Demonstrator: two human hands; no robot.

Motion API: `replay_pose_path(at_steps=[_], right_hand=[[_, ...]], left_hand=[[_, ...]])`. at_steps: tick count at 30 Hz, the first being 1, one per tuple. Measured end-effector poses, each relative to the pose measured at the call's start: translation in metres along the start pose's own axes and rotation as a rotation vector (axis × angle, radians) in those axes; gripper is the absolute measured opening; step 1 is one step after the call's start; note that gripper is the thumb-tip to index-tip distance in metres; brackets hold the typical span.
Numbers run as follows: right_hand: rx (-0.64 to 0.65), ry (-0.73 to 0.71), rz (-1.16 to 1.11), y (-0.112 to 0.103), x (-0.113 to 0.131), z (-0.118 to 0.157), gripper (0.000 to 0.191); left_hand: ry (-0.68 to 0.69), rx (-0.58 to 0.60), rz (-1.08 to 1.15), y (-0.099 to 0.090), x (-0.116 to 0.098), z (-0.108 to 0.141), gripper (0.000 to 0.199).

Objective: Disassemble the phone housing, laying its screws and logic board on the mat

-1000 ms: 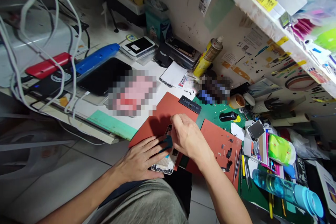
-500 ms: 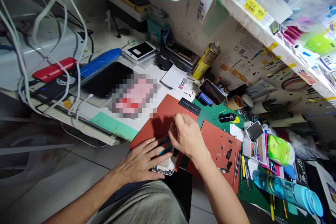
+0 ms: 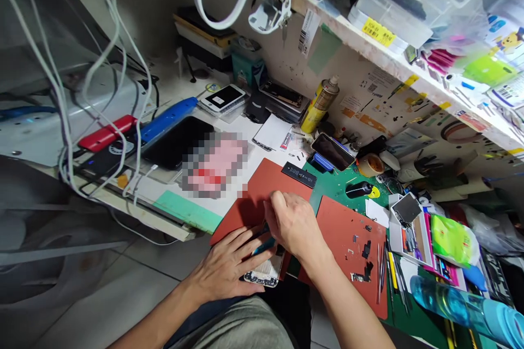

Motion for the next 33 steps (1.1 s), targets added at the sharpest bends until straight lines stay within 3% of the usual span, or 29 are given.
replay_pose_path(at_steps=[10, 33], right_hand=[[-0.042, -0.009, 0.030, 0.0011, 0.0007, 0.0014, 0.015], [-0.113, 0.034, -0.006, 0.0050, -0.0013, 0.0066, 0.008]], left_hand=[[-0.021, -0.046, 0.014, 0.0032, 0.0019, 0.0040, 0.059], [-0.027, -0.031, 0.014, 0.0025, 0.0018, 0.0039, 0.059]])
Point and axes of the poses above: each hand's wrist, its own z-axis away from the middle knuckle, its own y-axis out of the palm, x = y × z, the point moved 3 cm from there along -z, towards the middle knuckle, and after that the axes turned 6 degrees about -y, right-handed, at the moved point
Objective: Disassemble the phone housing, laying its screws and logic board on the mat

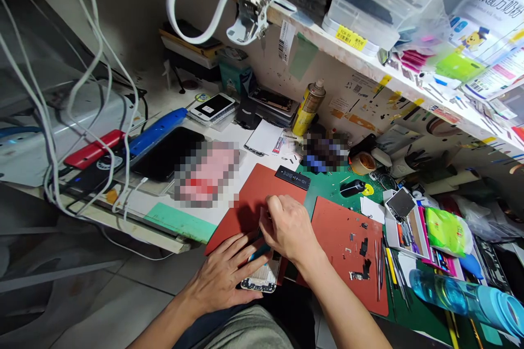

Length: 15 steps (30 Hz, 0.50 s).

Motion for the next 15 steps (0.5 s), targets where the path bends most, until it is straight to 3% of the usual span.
replay_pose_path(at_steps=[15], right_hand=[[-0.080, 0.065, 0.005, 0.0040, 0.0006, 0.0095, 0.003]], left_hand=[[0.005, -0.017, 0.000, -0.0007, -0.0006, -0.0006, 0.061]])
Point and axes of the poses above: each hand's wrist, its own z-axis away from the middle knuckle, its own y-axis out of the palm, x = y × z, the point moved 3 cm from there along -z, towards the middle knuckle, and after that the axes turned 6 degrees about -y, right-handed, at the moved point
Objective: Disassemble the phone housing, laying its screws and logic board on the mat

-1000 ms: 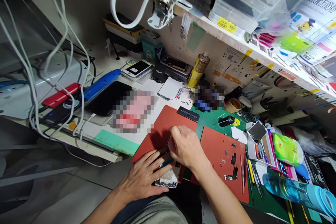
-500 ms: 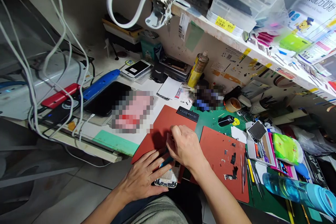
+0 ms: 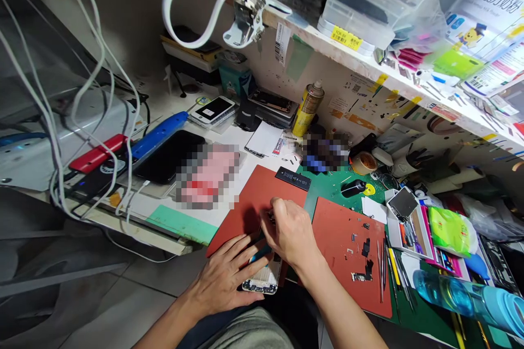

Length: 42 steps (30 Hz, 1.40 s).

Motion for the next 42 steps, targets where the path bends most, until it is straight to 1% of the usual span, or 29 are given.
replay_pose_path(at_steps=[4, 7, 9, 11, 13, 15, 17, 18, 20, 21, 24, 26, 27, 29, 32, 37, 40, 42], right_hand=[[-0.037, 0.044, -0.021, 0.002, -0.002, 0.006, 0.008], [-0.063, 0.077, -0.054, 0.002, -0.005, 0.012, 0.004], [-0.119, 0.151, -0.113, -0.001, -0.007, 0.018, 0.003], [-0.212, 0.308, -0.220, -0.004, -0.012, 0.026, 0.009], [-0.304, 0.517, -0.360, -0.006, -0.019, 0.035, 0.019], [-0.368, 0.708, -0.522, -0.004, -0.024, 0.044, 0.028], [-0.415, 0.831, -0.663, -0.002, -0.027, 0.051, 0.034], [-0.431, 0.863, -0.706, -0.001, -0.028, 0.053, 0.036], [-0.460, 0.899, -0.768, 0.000, -0.029, 0.057, 0.039], [-0.478, 0.917, -0.803, 0.000, -0.029, 0.059, 0.041], [-0.543, 0.981, -0.930, -0.002, -0.027, 0.066, 0.048], [-0.569, 1.010, -0.990, -0.005, -0.024, 0.071, 0.050], [-0.576, 1.022, -1.014, -0.006, -0.023, 0.073, 0.050], [-0.596, 1.041, -1.060, -0.008, -0.020, 0.078, 0.050], [-0.626, 1.039, -1.079, -0.012, -0.017, 0.083, 0.049], [-0.659, 1.061, -1.071, -0.022, -0.015, 0.095, 0.048], [-0.731, 1.098, -0.979, -0.034, -0.011, 0.113, 0.048], [-0.810, 1.129, -0.865, -0.042, -0.005, 0.130, 0.048]], left_hand=[[0.008, 0.016, 0.001, -0.003, 0.000, -0.002, 0.063], [0.017, 0.036, 0.008, -0.006, 0.000, -0.005, 0.059], [0.022, 0.050, 0.005, -0.007, 0.001, -0.005, 0.060], [0.041, 0.078, -0.017, -0.007, 0.003, -0.005, 0.066], [0.064, 0.108, -0.035, -0.006, 0.005, -0.003, 0.074], [0.071, 0.115, -0.032, -0.006, 0.005, -0.003, 0.079], [0.058, 0.110, -0.009, -0.010, 0.004, -0.004, 0.078], [0.043, 0.110, 0.013, -0.012, 0.003, -0.006, 0.074], [-0.042, 0.085, 0.073, -0.018, -0.001, -0.012, 0.058], [-0.118, 0.050, 0.110, -0.022, -0.002, -0.017, 0.048], [-0.439, -0.064, 0.259, -0.031, -0.001, -0.032, 0.027], [-0.597, -0.067, 0.359, -0.031, 0.001, -0.044, 0.018], [-0.637, -0.048, 0.394, -0.029, 0.002, -0.050, 0.017], [-0.654, -0.010, 0.429, -0.024, 0.002, -0.064, 0.018], [-0.635, 0.035, 0.463, -0.017, -0.002, -0.079, 0.017], [-0.566, 0.096, 0.525, -0.015, -0.014, -0.091, 0.021], [-0.506, 0.125, 0.547, -0.015, -0.015, -0.101, 0.021], [-0.454, 0.150, 0.526, -0.009, -0.013, -0.115, 0.021]])
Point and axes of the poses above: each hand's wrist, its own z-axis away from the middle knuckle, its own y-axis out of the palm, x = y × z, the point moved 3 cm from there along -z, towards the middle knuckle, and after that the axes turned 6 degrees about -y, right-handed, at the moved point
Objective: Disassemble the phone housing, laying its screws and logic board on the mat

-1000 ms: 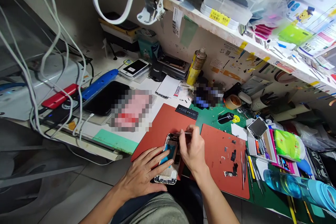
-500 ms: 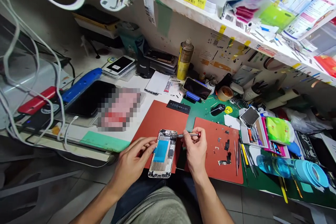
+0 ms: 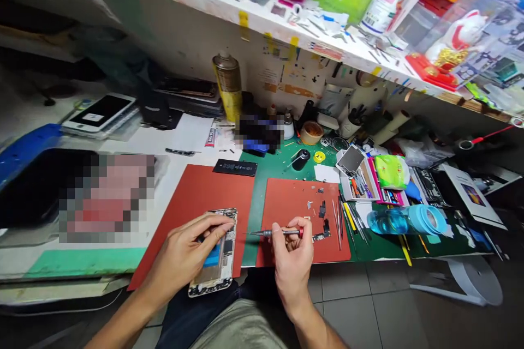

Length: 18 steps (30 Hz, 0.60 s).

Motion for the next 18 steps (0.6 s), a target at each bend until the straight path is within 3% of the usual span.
replay_pose_path(at_steps=[3, 8, 11, 14, 18], right_hand=[[-0.108, -0.028, 0.046, -0.023, -0.004, 0.017, 0.047], [-0.200, -0.032, 0.040, -0.043, -0.011, 0.039, 0.049], [-0.230, -0.032, 0.028, -0.050, -0.012, 0.042, 0.050], [-0.240, -0.025, 0.019, -0.057, -0.013, 0.041, 0.048], [-0.245, 0.014, -0.009, -0.064, -0.015, 0.040, 0.047]], left_hand=[[0.084, 0.111, -0.125, 0.021, -0.004, -0.034, 0.026], [0.161, 0.254, -0.273, 0.082, -0.010, -0.095, 0.029], [0.178, 0.319, -0.385, 0.112, -0.012, -0.121, 0.030], [0.179, 0.353, -0.482, 0.128, -0.012, -0.133, 0.033], [0.170, 0.371, -0.562, 0.134, -0.009, -0.135, 0.036]])
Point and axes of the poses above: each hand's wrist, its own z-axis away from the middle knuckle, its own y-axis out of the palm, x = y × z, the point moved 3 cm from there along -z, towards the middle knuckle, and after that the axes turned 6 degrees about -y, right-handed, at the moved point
